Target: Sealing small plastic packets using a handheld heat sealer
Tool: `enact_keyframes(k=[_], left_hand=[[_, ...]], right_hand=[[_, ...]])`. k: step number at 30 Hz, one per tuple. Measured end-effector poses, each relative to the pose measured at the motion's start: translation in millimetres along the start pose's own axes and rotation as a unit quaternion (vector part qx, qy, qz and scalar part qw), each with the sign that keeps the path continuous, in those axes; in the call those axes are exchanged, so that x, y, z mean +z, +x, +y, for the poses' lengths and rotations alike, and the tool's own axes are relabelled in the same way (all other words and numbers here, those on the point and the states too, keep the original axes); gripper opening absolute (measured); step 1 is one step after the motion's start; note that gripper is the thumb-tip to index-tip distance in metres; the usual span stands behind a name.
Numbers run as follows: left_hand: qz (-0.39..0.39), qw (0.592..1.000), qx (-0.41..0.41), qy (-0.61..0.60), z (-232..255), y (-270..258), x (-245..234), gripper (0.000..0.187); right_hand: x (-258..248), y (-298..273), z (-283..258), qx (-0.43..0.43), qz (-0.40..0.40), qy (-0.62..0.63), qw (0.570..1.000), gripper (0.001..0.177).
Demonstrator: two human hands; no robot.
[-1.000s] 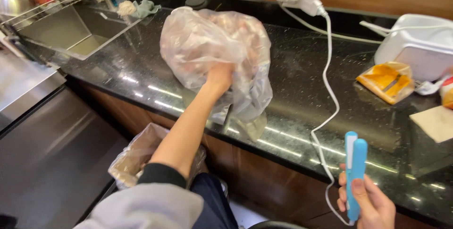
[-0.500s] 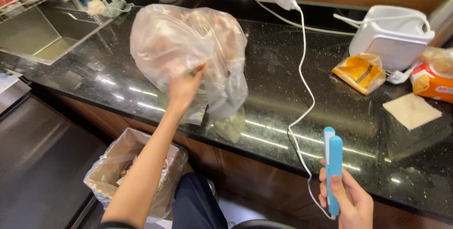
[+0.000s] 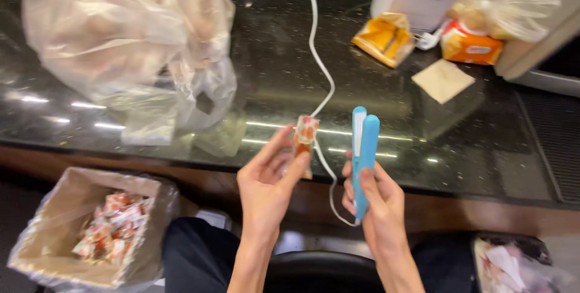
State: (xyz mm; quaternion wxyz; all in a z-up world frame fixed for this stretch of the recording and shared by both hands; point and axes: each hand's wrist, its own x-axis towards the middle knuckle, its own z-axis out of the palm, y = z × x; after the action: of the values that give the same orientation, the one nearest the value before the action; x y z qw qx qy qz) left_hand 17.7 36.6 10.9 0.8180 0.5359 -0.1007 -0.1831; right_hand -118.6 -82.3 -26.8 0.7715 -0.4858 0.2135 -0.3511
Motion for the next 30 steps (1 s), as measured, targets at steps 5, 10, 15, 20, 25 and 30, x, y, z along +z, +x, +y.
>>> enact_keyframes(k=[5, 10, 15, 20, 25, 30], left_hand=[[-0.172, 0.983, -0.042, 0.04, -19, -15, 9, 0.052], [-0.189, 0.974, -0.047, 0.114, -16, -20, 11, 0.036], [-0.129, 0.989, -0.034, 0.059, -34, -16, 11, 0.03], [-0.103, 0.994, -0.028, 0.034, -23, -18, 13, 0.02], [-0.096, 0.995, -0.026, 0.017, -29, -16, 11, 0.016], [-0.114, 0.993, -0.016, 0.029, -26, -15, 14, 0.019]], right_hand=[[13, -5, -14, -0.021, 0.114, -0.053, 0.992, 0.033], [19, -8, -19, -0.035, 0.167, -0.073, 0.983, 0.04], [14, -7, -12, -0.071, 0.137, -0.114, 0.981, 0.038], [21, -9, -10, -0.079, 0.109, -0.132, 0.982, 0.027], [16, -7, -5, -0.089, 0.103, -0.139, 0.981, 0.031], [17, -8, -12, -0.083, 0.12, -0.131, 0.981, 0.035]])
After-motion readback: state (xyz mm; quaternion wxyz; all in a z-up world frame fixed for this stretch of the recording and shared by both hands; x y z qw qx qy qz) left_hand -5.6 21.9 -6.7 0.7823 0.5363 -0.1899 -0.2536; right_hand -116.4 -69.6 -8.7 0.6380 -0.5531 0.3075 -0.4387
